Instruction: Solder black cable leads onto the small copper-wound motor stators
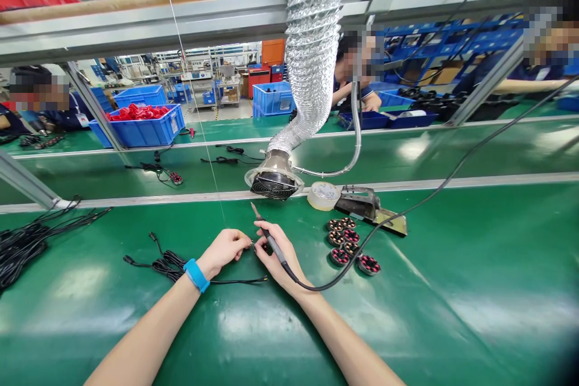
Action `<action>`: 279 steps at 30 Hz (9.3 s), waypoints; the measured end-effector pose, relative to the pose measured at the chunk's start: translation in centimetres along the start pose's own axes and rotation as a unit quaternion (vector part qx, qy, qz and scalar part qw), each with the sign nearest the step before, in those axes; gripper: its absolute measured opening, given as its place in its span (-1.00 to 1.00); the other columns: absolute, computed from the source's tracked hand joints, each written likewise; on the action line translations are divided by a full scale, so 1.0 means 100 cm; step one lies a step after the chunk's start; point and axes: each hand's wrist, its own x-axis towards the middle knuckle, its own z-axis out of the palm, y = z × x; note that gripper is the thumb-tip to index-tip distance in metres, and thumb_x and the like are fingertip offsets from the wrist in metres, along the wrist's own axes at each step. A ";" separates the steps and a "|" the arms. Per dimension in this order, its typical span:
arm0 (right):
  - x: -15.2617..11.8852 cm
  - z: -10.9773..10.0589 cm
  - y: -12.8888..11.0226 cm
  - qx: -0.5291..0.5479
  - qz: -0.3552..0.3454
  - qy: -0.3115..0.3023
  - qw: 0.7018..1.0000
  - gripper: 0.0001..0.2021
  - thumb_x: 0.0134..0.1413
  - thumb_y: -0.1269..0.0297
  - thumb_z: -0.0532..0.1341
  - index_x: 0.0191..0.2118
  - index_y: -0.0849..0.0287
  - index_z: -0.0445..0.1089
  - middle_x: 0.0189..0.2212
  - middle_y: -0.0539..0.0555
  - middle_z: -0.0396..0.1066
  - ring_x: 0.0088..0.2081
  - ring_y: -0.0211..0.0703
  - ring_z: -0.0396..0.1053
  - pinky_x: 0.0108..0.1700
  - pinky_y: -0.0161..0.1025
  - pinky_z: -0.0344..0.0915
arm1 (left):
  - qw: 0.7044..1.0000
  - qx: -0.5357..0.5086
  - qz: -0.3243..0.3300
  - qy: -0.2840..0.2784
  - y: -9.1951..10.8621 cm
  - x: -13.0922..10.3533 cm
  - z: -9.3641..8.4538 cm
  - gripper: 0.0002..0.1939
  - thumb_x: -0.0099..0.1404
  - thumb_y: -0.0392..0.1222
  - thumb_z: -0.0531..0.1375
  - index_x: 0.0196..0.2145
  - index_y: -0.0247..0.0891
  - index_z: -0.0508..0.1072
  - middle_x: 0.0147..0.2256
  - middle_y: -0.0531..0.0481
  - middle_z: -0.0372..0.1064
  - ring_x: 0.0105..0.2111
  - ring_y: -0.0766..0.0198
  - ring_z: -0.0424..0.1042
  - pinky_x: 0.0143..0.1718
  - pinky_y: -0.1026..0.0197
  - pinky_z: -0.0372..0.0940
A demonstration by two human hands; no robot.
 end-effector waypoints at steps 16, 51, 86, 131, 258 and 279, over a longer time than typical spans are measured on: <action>-0.002 -0.014 -0.019 0.002 0.069 0.121 0.990 -0.77 0.25 0.19 0.19 -0.06 0.13 0.47 -0.34 0.05 0.48 -0.41 -0.21 0.45 -0.31 -0.27 0.43 | 1.000 0.003 -0.019 -0.013 -0.002 -0.001 0.000 -0.70 0.11 0.00 0.24 -0.40 -0.34 0.46 -0.58 0.11 0.26 -0.61 0.40 0.16 -0.57 0.30 0.06; -0.007 -0.020 -0.036 -0.097 -0.052 0.174 0.978 -0.75 0.26 0.29 0.14 -0.44 0.14 0.45 -0.56 -0.03 0.49 -0.53 -0.23 0.45 -0.45 -0.34 0.37 | 0.999 0.019 -0.046 -0.001 0.011 -0.006 0.004 -0.71 0.09 0.00 0.22 -0.44 -0.32 0.46 -0.65 0.14 0.21 -0.64 0.40 0.14 -0.58 0.31 0.04; -0.008 -0.024 -0.033 -0.086 -0.036 0.214 0.972 -0.74 0.27 0.25 0.13 -0.43 0.14 0.45 -0.53 0.01 0.50 -0.50 -0.19 0.46 -0.42 -0.28 0.39 | 0.999 0.005 -0.043 0.005 0.006 -0.004 0.003 -0.71 0.10 0.00 0.25 -0.44 -0.32 0.46 -0.63 0.13 0.23 -0.64 0.40 0.16 -0.57 0.30 0.06; -0.006 -0.003 -0.005 -0.114 -0.104 -0.039 0.987 -0.54 0.24 0.52 0.08 0.20 0.03 0.28 -0.10 0.13 0.27 -0.18 -0.16 0.41 -0.07 -0.21 0.43 | 0.992 0.114 0.042 -0.018 0.015 -0.014 0.002 -0.78 0.17 -0.07 0.21 -0.37 -0.31 0.45 -0.47 0.06 0.33 -0.47 0.30 0.25 -0.43 0.25 0.12; -0.003 -0.014 0.010 -0.067 -0.039 -0.088 0.993 -0.46 0.14 0.50 0.19 0.22 -0.02 0.23 -0.04 0.08 0.30 -0.08 -0.12 0.39 0.04 -0.15 0.37 | 0.997 0.042 -0.057 -0.012 0.009 -0.011 -0.019 -0.67 0.07 0.04 0.28 -0.42 -0.32 0.44 -0.58 0.18 0.15 -0.62 0.46 -0.06 -0.60 0.29 -0.20; -0.004 -0.009 0.001 -0.058 -0.078 -0.089 0.991 -0.46 0.17 0.53 0.15 0.23 -0.04 0.23 0.00 0.09 0.29 -0.06 -0.15 0.40 0.03 -0.18 0.39 | 0.998 0.052 -0.010 0.027 0.000 -0.008 -0.009 -0.67 0.04 0.02 0.35 -0.41 -0.35 0.63 -0.46 -0.03 0.51 -0.45 0.29 0.30 -0.36 0.23 0.13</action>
